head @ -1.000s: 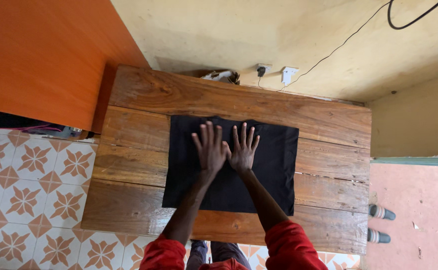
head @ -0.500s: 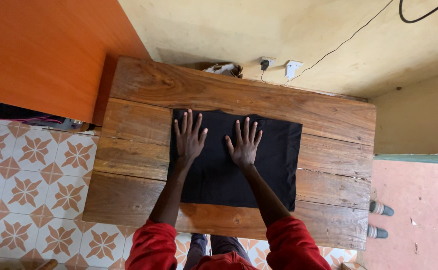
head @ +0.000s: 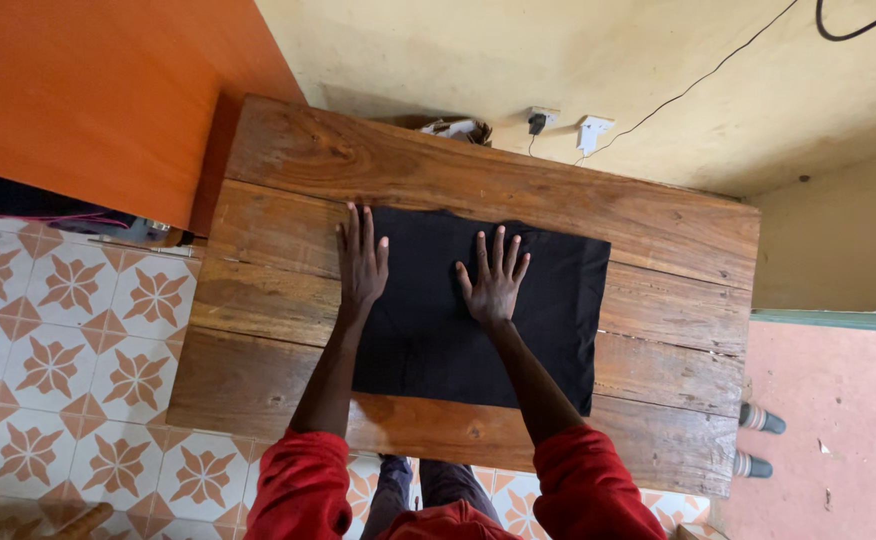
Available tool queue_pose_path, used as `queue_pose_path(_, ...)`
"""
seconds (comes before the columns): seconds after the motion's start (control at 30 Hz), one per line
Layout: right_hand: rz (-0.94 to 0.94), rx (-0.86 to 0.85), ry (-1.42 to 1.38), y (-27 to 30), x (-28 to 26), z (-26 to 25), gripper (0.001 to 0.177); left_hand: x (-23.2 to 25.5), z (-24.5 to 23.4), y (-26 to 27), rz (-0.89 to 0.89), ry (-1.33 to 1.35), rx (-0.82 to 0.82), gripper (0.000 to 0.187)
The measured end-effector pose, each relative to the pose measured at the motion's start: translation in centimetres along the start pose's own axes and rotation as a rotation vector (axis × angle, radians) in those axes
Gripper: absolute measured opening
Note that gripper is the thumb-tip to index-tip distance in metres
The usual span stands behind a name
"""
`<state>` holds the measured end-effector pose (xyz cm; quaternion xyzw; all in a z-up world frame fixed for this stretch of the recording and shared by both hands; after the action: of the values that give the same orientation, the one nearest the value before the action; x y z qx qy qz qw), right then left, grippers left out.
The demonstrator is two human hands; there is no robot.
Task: The person picks up a black t-shirt from a bed, brings it to a wooden table, and folds the sleeves and body into a rectangle by hand before placing it onto a shelf in a closet.
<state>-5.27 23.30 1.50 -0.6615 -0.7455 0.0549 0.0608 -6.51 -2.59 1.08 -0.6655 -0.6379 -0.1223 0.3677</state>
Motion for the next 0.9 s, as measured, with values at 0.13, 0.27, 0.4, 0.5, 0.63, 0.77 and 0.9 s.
queue_pose_path(0.13,-0.001,0.012,0.0,0.1,0.0,0.0,0.075,-1.3,-0.9,1.4,0.025,-0.013,-0.005,0.063)
queue_pose_path(0.27,-0.004,0.02,-0.004,0.0,0.1,0.3,0.076,-3.0,-1.1,2.7,0.087,0.037,-0.067,0.058)
queue_pose_path(0.4,-0.016,0.036,-0.011,0.1,0.3,0.8,0.076,-4.0,-2.0,3.3,0.122,-0.236,-0.045,0.055)
queue_pose_path(0.5,-0.015,0.032,-0.023,0.1,0.5,1.1,0.076,-3.1,-4.0,3.0,0.04,-0.343,0.014,0.053)
queue_pose_path(0.63,-0.013,0.061,-0.107,0.7,0.8,0.8,0.073,2.6,-4.9,3.6,-0.083,-0.429,-0.107,0.054)
queue_pose_path(0.77,-0.011,0.158,-0.19,3.7,-0.5,-0.2,0.066,10.7,-2.5,9.2,0.11,-0.198,-0.161,0.055)
queue_pose_path(0.9,0.025,0.166,-0.248,10.7,-2.9,-1.2,0.059,12.7,0.7,14.1,0.132,-0.07,-0.184,0.059)
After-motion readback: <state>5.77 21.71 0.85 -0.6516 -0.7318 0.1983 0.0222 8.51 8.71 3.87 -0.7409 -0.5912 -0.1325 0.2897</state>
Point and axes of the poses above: each hand's wrist, its own y-axis away from the middle knuckle, its own z-axis out of the palm, x = y × z, the point moved 5 cm from there along -y, towards the middle knuckle, and after that the axes turned 11 degrees about y, right-handed, at the moved point
